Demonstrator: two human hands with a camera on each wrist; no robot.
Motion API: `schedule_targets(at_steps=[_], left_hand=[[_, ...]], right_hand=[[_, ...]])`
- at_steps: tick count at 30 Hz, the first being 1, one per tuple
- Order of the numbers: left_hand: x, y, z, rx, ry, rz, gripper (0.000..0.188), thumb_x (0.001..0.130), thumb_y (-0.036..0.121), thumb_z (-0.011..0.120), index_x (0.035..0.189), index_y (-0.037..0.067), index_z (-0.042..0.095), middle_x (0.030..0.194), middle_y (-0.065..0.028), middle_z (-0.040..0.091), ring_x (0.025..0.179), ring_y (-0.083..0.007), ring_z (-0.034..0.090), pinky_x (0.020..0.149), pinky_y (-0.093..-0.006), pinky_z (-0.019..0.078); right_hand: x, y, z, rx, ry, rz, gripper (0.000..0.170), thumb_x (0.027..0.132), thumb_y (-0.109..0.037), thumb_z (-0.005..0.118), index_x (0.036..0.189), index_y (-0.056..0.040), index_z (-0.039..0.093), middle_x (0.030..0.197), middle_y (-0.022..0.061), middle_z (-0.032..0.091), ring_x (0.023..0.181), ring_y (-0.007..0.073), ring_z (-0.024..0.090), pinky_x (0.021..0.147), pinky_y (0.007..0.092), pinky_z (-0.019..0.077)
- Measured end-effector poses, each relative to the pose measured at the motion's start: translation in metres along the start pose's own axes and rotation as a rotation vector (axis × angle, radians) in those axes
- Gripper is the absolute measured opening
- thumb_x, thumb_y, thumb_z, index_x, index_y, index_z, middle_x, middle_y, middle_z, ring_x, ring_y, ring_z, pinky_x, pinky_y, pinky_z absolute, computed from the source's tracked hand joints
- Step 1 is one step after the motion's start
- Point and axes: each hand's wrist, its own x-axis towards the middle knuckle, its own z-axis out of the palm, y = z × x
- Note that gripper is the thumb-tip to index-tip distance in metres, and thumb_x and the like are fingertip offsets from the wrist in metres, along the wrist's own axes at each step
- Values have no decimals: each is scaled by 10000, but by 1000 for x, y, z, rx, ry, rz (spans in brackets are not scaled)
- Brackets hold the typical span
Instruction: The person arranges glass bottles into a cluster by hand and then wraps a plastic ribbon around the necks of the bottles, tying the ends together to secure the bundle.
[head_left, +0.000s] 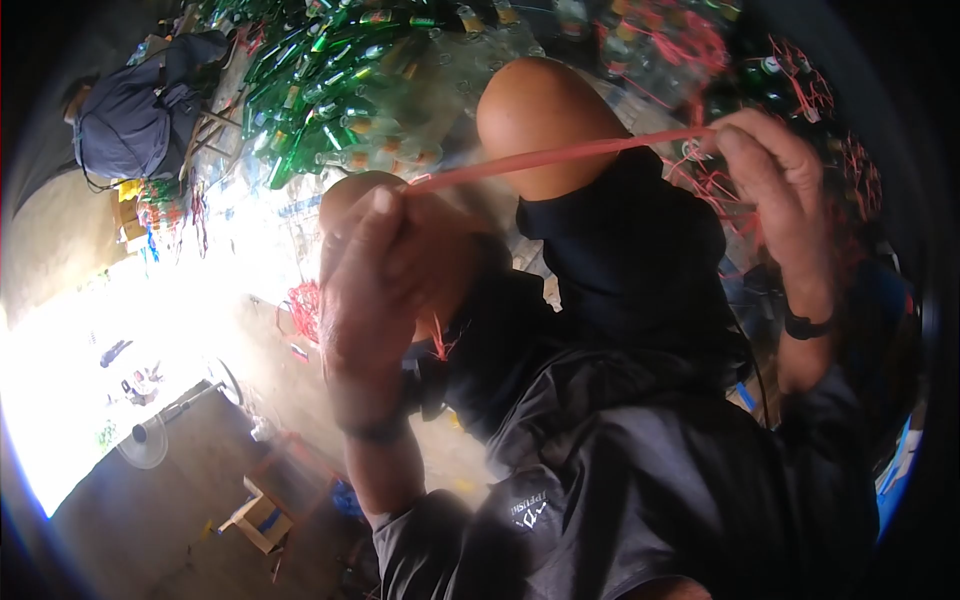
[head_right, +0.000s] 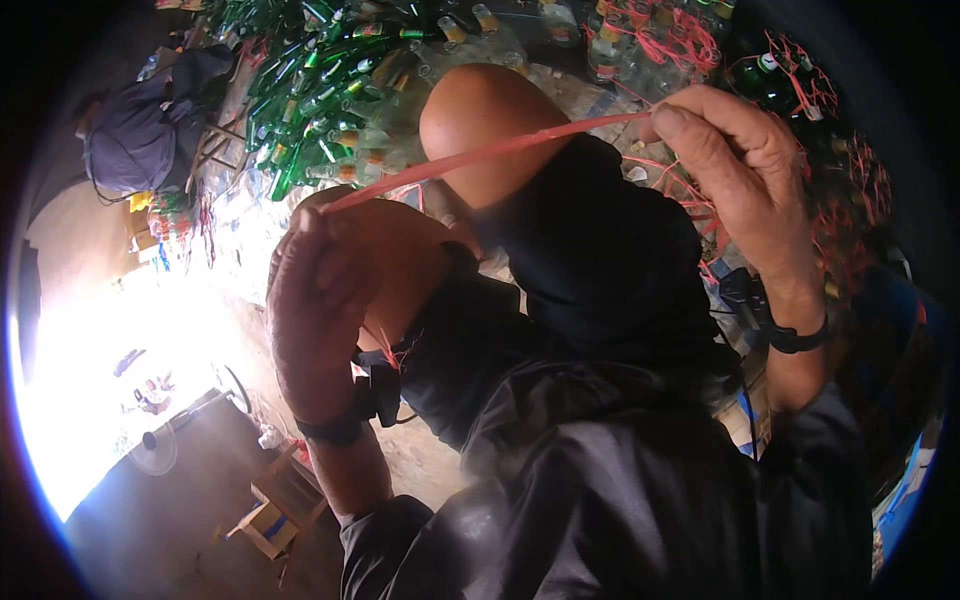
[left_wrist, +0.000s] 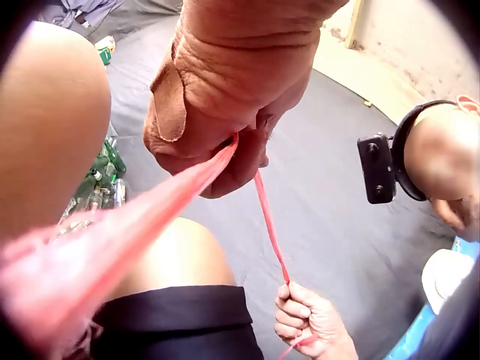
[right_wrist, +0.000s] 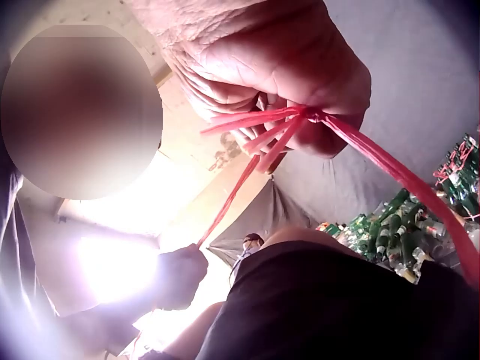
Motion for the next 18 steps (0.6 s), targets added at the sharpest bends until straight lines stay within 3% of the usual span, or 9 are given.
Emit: schedule_targets(at_steps=[2,4,8,13,15,18], left_hand=[[-1,0,5,3,-49,11,242,1089,245,512,1029,29,602,652,80,336,524,-25,309,472,-211,271],[-1,2,18,157,210,6,234,1078,217,539,1049,8,639,654,77,369,527,-23,312,472,-206,265],[-3,1,-4,258,148,27,216,1065,195,564,1066,0,658,651,68,389,525,-26,317,474,-203,263],[-15,5,-19,527,124,17,253,1053,200,586,858,44,628,639,68,375,535,-33,306,489,-223,251],[-18,4,-26,558,136,32,273,1050,204,590,821,57,610,640,69,390,549,-32,318,504,-227,257],[-27,1,-28,573,178,47,308,1016,232,643,761,65,596,651,78,432,594,-25,356,531,-232,265]], right_hand=[[0,1,-2,-7,3,36,204,1022,-191,629,963,-22,727,653,-75,517,578,-1,412,523,213,298],[-1,4,-4,15,37,93,210,1030,-206,623,982,-33,731,636,-100,455,561,-7,351,513,213,257],[2,13,-9,71,154,120,232,1043,-234,612,998,-42,735,602,-124,369,541,-12,272,496,224,194],[11,27,-27,61,165,87,236,1043,-246,618,1033,-43,738,594,-126,357,527,-12,258,488,221,185],[13,30,-30,57,251,81,240,1043,-249,621,1042,-40,737,592,-127,350,524,-14,252,486,221,180],[17,31,-37,50,225,130,246,1042,-254,617,1039,-36,730,605,-121,349,536,-13,252,490,225,178]])
